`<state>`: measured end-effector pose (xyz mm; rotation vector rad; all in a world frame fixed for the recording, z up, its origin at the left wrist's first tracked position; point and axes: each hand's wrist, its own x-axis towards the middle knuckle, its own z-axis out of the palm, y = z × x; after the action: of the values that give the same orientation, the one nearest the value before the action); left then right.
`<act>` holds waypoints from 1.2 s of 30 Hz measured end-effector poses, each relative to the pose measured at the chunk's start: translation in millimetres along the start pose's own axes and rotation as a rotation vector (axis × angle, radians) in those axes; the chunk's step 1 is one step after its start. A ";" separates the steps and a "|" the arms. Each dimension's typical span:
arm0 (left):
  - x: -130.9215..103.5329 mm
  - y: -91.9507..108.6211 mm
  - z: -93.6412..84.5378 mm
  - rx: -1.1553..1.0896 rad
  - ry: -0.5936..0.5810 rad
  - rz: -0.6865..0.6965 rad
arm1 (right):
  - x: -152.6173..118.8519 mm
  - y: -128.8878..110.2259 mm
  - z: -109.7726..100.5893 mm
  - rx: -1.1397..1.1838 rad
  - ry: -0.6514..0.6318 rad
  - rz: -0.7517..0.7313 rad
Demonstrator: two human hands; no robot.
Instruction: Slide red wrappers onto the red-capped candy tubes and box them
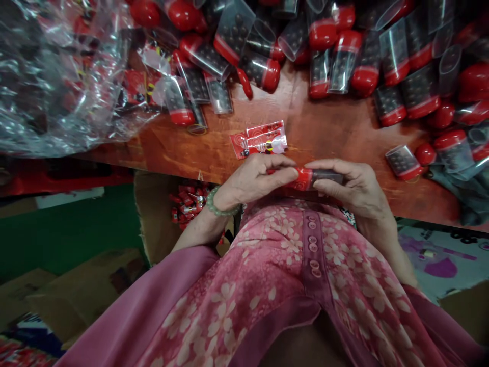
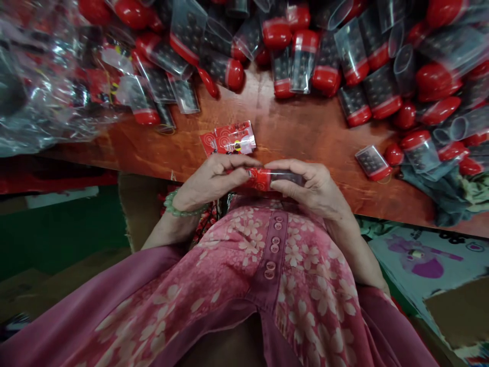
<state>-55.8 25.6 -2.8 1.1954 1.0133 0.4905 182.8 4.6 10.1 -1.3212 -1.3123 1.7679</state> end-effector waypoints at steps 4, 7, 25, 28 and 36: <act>-1.4 -10.6 15.0 -0.583 0.133 -0.030 | 5.7 11.3 3.5 0.249 0.135 0.040; 2.9 -9.2 37.4 -0.817 0.129 -0.059 | 12.9 14.4 5.9 0.338 0.183 0.001; 54.3 5.7 54.3 -0.978 0.393 0.022 | 38.4 28.1 31.1 0.041 0.321 -0.232; 55.3 9.1 45.2 -0.927 0.457 0.072 | 35.1 24.2 25.5 0.104 0.195 -0.157; 55.8 5.6 53.5 -0.886 0.460 0.086 | 29.9 24.9 23.7 -0.029 0.290 -0.205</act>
<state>18.3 42.6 -17.7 0.3285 0.9552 1.1715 153.0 12.6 -23.4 -1.3480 -1.2627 1.3670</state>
